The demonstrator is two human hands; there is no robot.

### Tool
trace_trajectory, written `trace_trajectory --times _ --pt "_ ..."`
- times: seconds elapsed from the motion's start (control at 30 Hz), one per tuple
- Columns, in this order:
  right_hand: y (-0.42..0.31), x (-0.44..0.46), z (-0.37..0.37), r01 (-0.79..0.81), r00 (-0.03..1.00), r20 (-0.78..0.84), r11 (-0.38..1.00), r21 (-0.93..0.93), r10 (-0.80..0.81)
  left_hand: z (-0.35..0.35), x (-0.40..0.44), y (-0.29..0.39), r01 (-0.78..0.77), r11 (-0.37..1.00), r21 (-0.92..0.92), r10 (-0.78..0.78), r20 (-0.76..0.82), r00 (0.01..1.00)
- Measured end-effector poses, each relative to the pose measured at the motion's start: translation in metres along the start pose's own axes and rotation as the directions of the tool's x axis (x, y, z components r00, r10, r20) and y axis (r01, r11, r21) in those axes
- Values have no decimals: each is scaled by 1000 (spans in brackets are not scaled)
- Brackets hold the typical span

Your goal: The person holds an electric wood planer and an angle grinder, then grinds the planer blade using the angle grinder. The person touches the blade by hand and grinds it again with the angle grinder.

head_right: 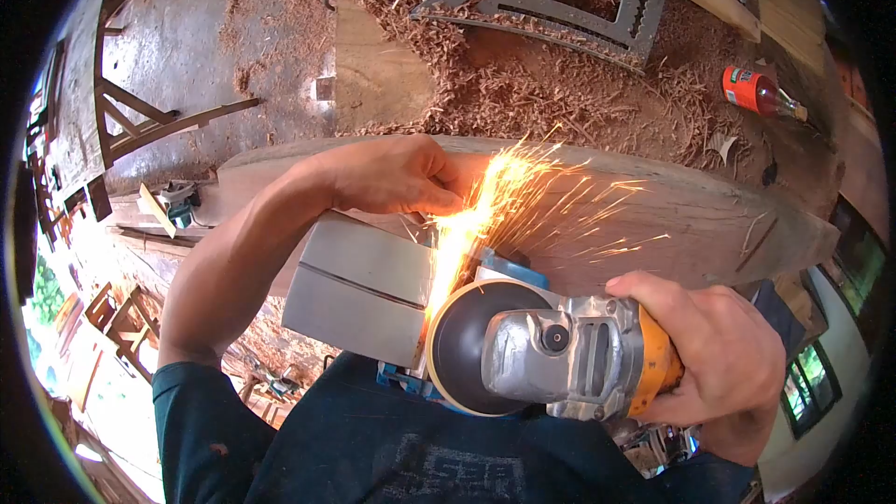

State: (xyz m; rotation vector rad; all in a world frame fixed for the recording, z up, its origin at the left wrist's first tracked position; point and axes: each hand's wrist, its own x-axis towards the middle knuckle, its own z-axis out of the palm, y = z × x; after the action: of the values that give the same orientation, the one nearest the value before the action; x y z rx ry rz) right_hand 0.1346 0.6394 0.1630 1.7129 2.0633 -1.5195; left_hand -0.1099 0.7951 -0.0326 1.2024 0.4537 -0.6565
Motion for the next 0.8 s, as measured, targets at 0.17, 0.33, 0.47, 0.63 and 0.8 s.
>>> trace_trajectory --times 0.17,0.33,0.47,0.63,0.8 --pt "-1 -2 0 -16 1000 19 999 48 15 1 1 -4 -31 999 12 31 -14 999" --pt "-6 -3 -1 -25 1000 11 999 32 25 2 -1 -1 -35 999 -26 35 -6 999" --pt "-12 -5 1 -40 999 -30 998 -42 39 1 3 -7 -71 997 42 71 8 997" --pt "-18 -4 -3 -57 998 -34 996 -62 55 0 -2 -2 -72 995 69 73 -12 997" --pt "-16 -5 -1 -35 999 -30 999 -29 34 2 -5 4 -6 1000 17 7 -25 1000"
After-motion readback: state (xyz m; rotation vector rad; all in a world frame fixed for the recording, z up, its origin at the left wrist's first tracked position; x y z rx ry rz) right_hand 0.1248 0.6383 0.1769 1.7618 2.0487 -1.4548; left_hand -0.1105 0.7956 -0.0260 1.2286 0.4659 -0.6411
